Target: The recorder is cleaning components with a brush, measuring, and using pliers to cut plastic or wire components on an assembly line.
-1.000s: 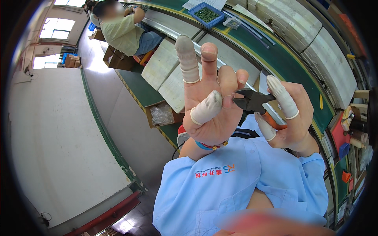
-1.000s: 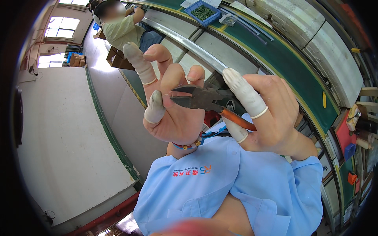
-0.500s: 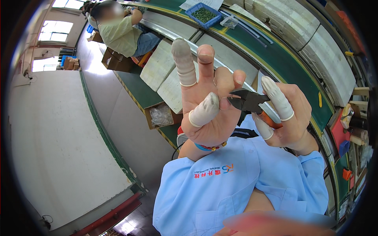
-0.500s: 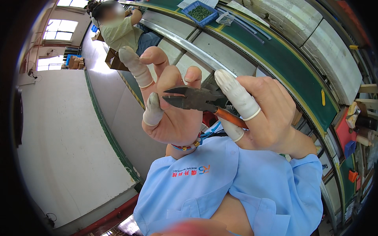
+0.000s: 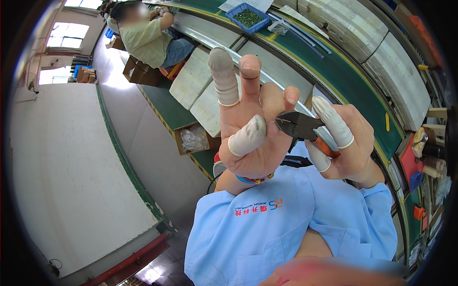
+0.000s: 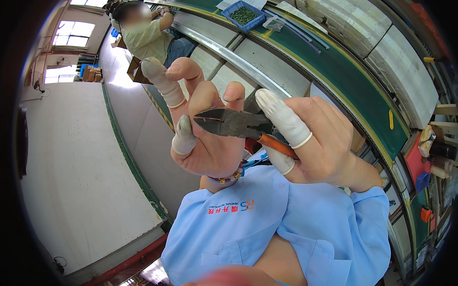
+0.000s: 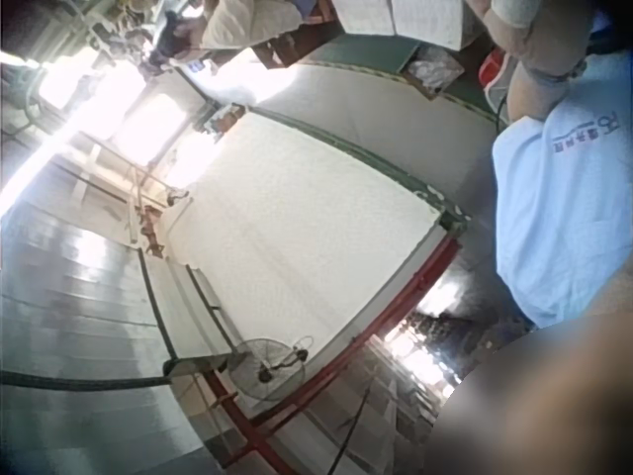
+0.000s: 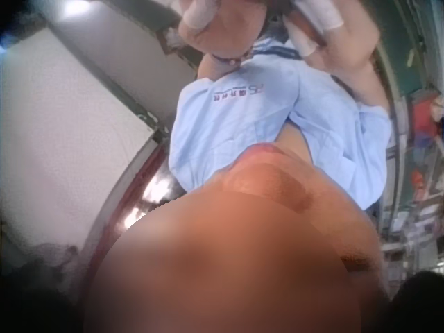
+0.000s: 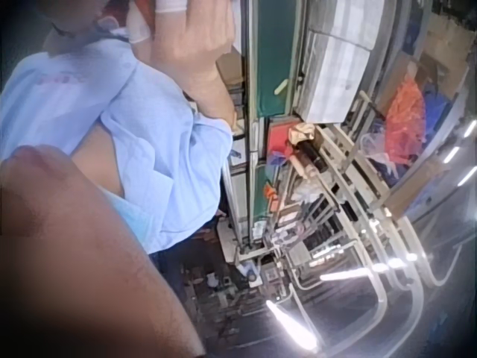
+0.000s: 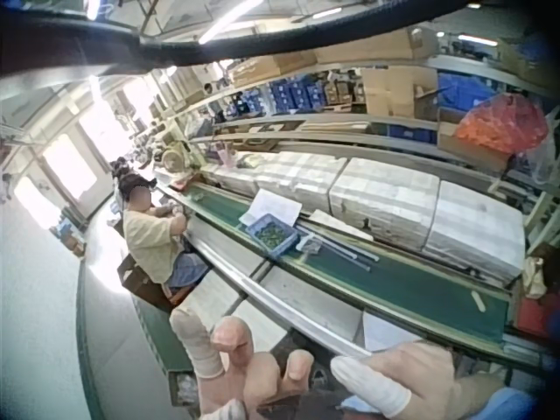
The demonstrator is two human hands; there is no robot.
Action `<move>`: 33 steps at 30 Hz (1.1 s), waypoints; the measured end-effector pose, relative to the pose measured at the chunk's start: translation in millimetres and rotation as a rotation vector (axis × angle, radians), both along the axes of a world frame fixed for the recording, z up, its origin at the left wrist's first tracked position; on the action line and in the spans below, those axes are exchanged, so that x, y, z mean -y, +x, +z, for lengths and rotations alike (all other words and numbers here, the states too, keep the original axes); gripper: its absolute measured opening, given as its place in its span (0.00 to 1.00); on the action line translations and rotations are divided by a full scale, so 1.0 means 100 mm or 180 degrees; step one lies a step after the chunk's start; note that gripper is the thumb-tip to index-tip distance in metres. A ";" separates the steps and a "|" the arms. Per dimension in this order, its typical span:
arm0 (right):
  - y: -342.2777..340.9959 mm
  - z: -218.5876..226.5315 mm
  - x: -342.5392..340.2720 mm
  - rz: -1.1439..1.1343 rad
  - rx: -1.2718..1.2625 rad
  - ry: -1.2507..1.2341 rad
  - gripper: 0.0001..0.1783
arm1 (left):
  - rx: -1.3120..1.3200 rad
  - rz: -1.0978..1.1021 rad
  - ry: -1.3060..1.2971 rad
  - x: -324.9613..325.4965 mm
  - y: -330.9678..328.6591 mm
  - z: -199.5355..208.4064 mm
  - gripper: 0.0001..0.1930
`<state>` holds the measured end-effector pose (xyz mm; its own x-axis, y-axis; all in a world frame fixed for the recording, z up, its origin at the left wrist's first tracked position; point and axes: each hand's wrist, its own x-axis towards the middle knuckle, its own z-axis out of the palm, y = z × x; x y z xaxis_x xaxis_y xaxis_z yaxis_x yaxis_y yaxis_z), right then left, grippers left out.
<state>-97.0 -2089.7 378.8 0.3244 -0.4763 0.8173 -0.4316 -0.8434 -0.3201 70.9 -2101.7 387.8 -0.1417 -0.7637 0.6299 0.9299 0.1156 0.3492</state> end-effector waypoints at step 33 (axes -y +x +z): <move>0.07 -0.02 0.03 0.0197 0.0015 0.0099 0.28 | -0.0030 0.0054 0.0061 -0.03 0.04 0.00 0.36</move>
<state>-90.4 -2093.2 376.4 0.3502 -0.4805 0.8040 -0.3772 -0.8581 -0.3485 75.3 -2099.1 387.4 -0.1227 -0.7778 0.6164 0.9312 0.1247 0.3426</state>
